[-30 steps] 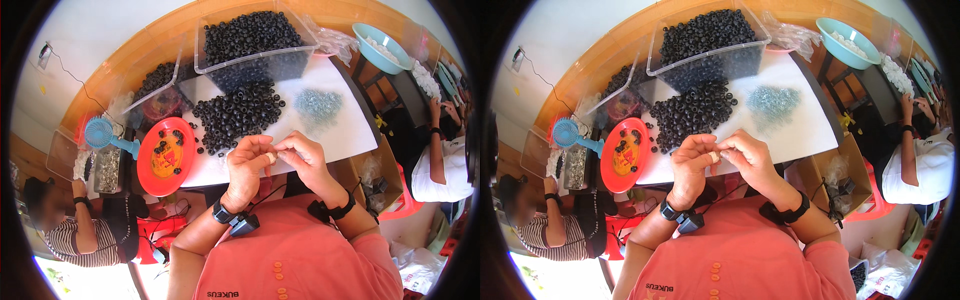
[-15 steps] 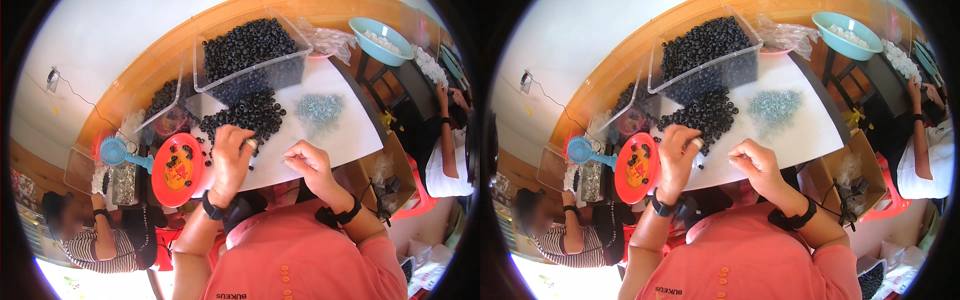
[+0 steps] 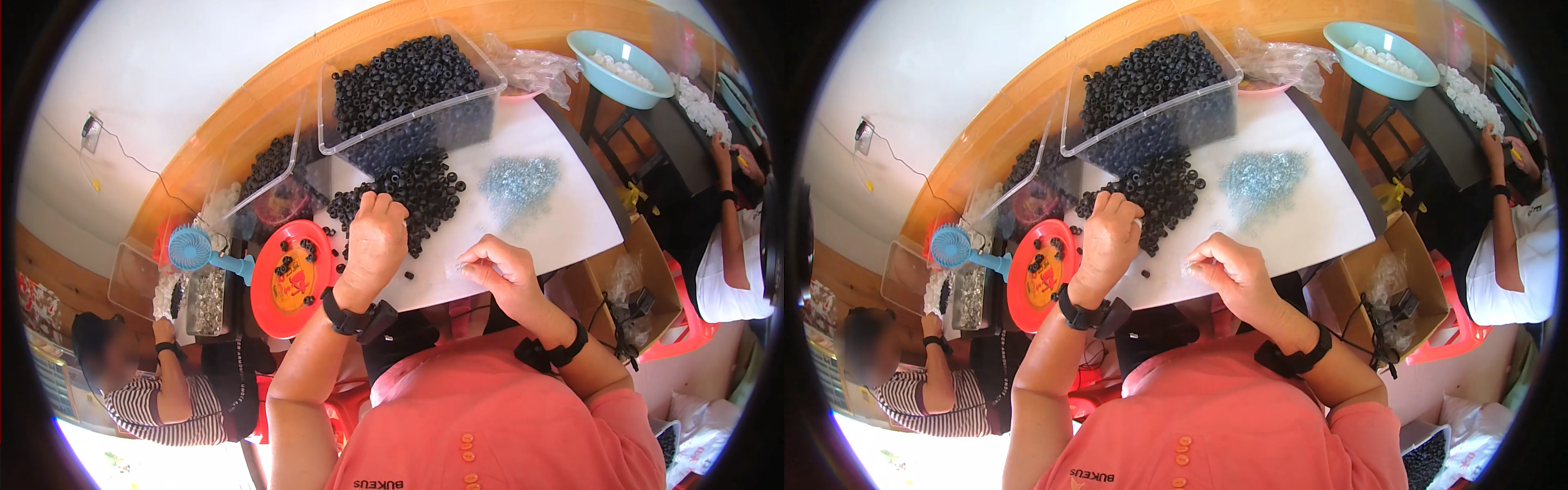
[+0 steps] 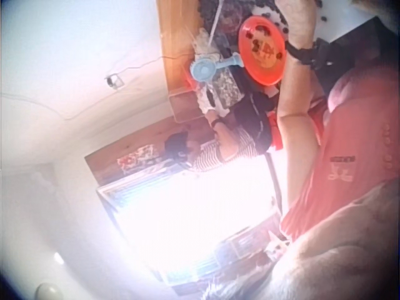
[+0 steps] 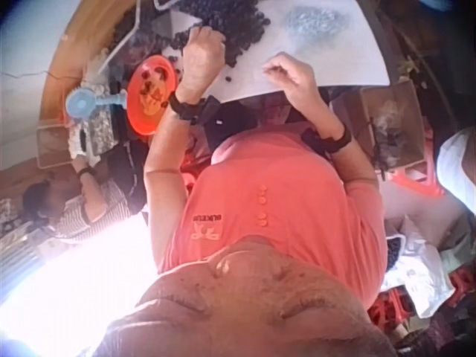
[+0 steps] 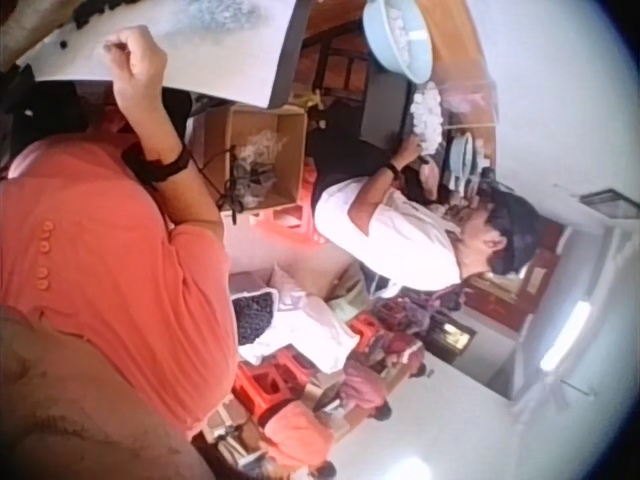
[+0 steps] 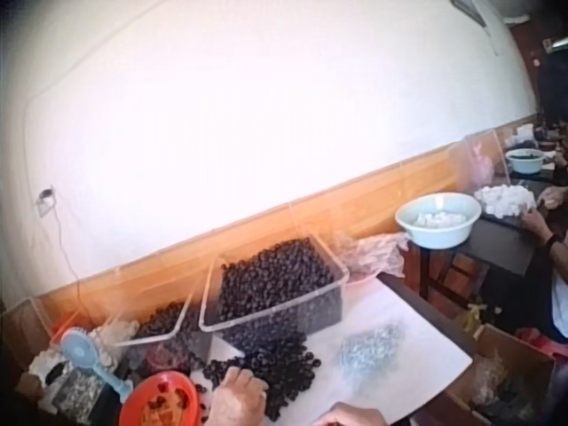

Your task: Fitting white plastic inserts into black eyelets/grommets manually at a workbench.

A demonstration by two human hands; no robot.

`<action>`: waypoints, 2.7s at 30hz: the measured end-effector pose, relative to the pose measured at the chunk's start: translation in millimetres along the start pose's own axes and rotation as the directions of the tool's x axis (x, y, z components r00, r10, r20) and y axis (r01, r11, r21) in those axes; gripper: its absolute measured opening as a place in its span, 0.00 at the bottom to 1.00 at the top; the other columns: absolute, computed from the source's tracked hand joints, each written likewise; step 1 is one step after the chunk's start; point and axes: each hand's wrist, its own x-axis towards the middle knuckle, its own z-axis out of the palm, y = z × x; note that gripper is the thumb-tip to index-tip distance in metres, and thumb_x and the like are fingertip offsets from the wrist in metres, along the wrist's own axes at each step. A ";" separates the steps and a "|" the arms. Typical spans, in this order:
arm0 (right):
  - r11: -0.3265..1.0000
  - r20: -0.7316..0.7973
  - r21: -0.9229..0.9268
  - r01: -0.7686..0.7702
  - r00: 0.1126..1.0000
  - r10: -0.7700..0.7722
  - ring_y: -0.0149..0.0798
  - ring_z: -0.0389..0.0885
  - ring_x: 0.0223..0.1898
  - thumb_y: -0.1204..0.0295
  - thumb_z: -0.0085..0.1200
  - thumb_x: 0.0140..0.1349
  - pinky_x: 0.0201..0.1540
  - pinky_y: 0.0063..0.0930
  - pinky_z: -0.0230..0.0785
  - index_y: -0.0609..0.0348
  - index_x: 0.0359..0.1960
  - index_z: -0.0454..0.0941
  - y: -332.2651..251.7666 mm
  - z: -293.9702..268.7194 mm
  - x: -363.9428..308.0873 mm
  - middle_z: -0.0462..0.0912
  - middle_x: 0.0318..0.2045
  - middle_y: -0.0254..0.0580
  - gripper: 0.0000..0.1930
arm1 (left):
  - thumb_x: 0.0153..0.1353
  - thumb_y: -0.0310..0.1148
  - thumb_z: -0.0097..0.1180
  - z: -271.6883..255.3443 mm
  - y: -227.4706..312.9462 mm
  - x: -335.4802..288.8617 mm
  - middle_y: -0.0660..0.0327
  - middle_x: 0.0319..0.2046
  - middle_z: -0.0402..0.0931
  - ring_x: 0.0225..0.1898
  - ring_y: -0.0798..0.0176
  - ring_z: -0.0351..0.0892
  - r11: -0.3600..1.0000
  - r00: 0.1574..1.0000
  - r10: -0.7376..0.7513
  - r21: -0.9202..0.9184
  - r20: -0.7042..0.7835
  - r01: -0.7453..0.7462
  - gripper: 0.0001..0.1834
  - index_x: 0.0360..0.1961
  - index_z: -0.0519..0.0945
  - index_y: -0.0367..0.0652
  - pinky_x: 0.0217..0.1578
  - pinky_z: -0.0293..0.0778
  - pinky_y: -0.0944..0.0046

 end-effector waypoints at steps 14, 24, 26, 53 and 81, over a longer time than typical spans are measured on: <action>0.999 0.003 -0.040 0.023 1.000 -0.023 0.31 0.81 0.33 0.81 0.59 0.63 0.37 0.23 0.74 0.65 0.38 0.78 -5.1 4.1 -2.3 0.81 0.32 0.40 0.03 | 0.45 0.19 0.58 -9.6 2.8 -3.7 0.55 0.30 0.71 0.39 0.48 0.72 0.998 1.000 -0.009 -0.068 -0.011 0.008 0.09 0.31 0.77 0.38 0.37 0.73 0.51; 0.996 0.016 -0.063 0.057 0.998 -0.056 0.33 0.81 0.32 0.82 0.58 0.63 0.37 0.24 0.75 0.66 0.38 0.78 -6.0 2.4 0.9 0.80 0.31 0.40 0.03 | 0.44 0.19 0.57 -39.8 39.1 -76.7 0.54 0.31 0.73 0.36 0.49 0.73 0.943 0.979 -0.188 -0.266 0.075 0.202 0.11 0.33 0.79 0.36 0.34 0.73 0.52; 0.996 0.018 -0.071 0.054 0.998 -0.053 0.33 0.81 0.32 0.83 0.58 0.62 0.38 0.24 0.75 0.66 0.38 0.79 -7.4 4.8 0.2 0.80 0.31 0.40 0.04 | 0.47 0.20 0.59 -39.7 40.9 -83.4 0.54 0.33 0.75 0.36 0.49 0.73 0.911 0.965 -0.242 -0.321 0.097 0.261 0.12 0.37 0.80 0.36 0.35 0.73 0.53; 0.995 0.002 -0.104 0.009 1.000 -0.009 0.29 0.79 0.32 0.82 0.60 0.61 0.38 0.22 0.73 0.65 0.37 0.79 -5.8 8.9 -3.4 0.80 0.31 0.38 0.05 | 0.47 0.17 0.58 -24.7 32.9 -81.1 0.55 0.32 0.72 0.36 0.48 0.73 0.968 0.989 -0.147 -0.201 0.016 0.147 0.11 0.34 0.79 0.37 0.33 0.74 0.53; 0.962 0.167 -0.184 0.200 0.971 -0.170 0.39 0.80 0.25 0.85 0.58 0.59 0.28 0.28 0.71 0.63 0.33 0.75 -35.3 54.2 23.8 0.78 0.26 0.43 0.06 | 0.68 0.24 0.57 -34.1 45.9 -99.6 0.55 0.41 0.82 0.34 0.69 0.79 -0.458 0.696 -0.386 -0.781 0.605 0.425 0.11 0.50 0.78 0.31 0.29 0.72 0.71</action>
